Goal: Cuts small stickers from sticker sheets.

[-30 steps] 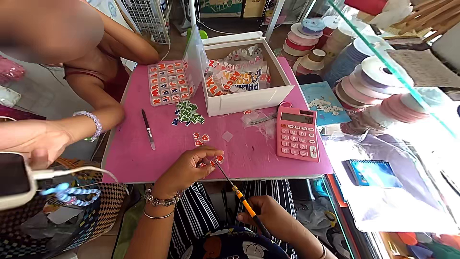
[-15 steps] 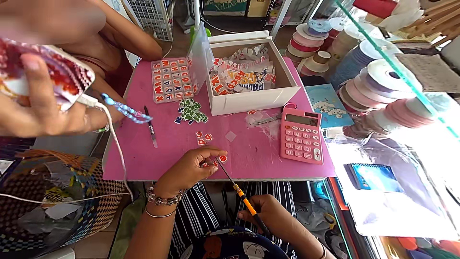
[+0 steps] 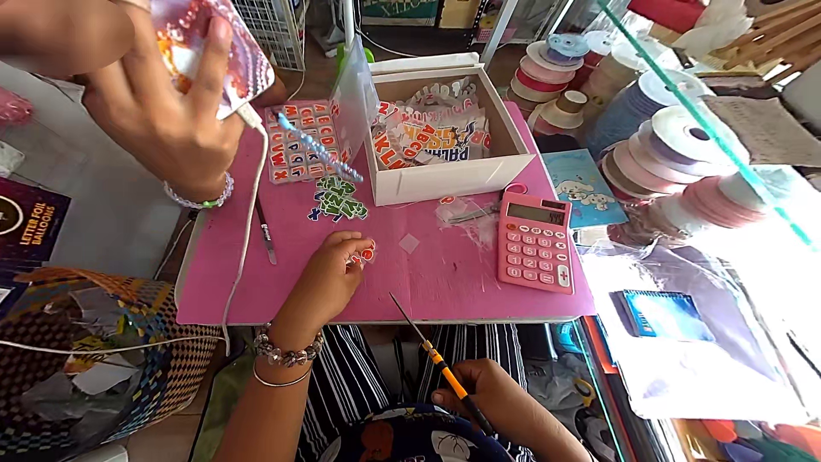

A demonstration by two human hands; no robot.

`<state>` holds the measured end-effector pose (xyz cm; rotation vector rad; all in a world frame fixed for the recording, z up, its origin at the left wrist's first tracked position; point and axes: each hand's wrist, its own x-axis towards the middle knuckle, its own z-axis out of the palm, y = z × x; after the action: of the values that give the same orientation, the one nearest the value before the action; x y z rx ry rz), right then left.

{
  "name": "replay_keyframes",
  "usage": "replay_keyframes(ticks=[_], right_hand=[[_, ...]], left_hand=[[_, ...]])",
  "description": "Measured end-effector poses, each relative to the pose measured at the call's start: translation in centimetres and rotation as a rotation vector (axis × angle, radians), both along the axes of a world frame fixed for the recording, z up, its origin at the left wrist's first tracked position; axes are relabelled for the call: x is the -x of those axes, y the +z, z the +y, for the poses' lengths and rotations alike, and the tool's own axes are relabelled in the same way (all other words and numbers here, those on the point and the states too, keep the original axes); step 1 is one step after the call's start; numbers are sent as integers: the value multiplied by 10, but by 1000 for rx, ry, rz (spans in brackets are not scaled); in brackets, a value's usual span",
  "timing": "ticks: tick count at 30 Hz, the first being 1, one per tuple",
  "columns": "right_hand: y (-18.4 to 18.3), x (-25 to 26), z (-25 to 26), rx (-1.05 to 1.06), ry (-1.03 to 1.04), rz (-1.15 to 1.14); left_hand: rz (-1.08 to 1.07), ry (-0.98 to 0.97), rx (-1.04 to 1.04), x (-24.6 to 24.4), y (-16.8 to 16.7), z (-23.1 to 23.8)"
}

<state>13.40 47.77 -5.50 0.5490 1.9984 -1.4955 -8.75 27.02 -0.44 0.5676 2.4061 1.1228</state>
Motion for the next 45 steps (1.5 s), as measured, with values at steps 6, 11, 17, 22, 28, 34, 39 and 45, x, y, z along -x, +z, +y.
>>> replay_keyframes(ticks=[6, 11, 17, 22, 28, 34, 39, 45], right_hand=[[-3, -5, 3, 25, 23, 32], [-7, -2, 3, 64, 68, 26], [-9, 6, -5, 97, 44, 47], [-7, 11, -10, 84, 49, 43], [-4, 17, -11, 56, 45, 47], [1, 21, -12, -29, 63, 55], [2, 22, -15, -8, 53, 60], [-3, 20, -14, 42, 70, 55]], left_hand=[[-17, 126, -245, -10, -5, -9], [-184, 9, -443, -19, -7, -15], [-304, -190, -517, -16, -21, -18], [-340, -257, -479, -13, -20, -20], [-289, -292, -401, -13, -20, -18], [-310, -284, -409, -13, -19, -17], [-339, -315, -439, -11, -19, -19], [-352, -330, -468, -12, -21, -20]])
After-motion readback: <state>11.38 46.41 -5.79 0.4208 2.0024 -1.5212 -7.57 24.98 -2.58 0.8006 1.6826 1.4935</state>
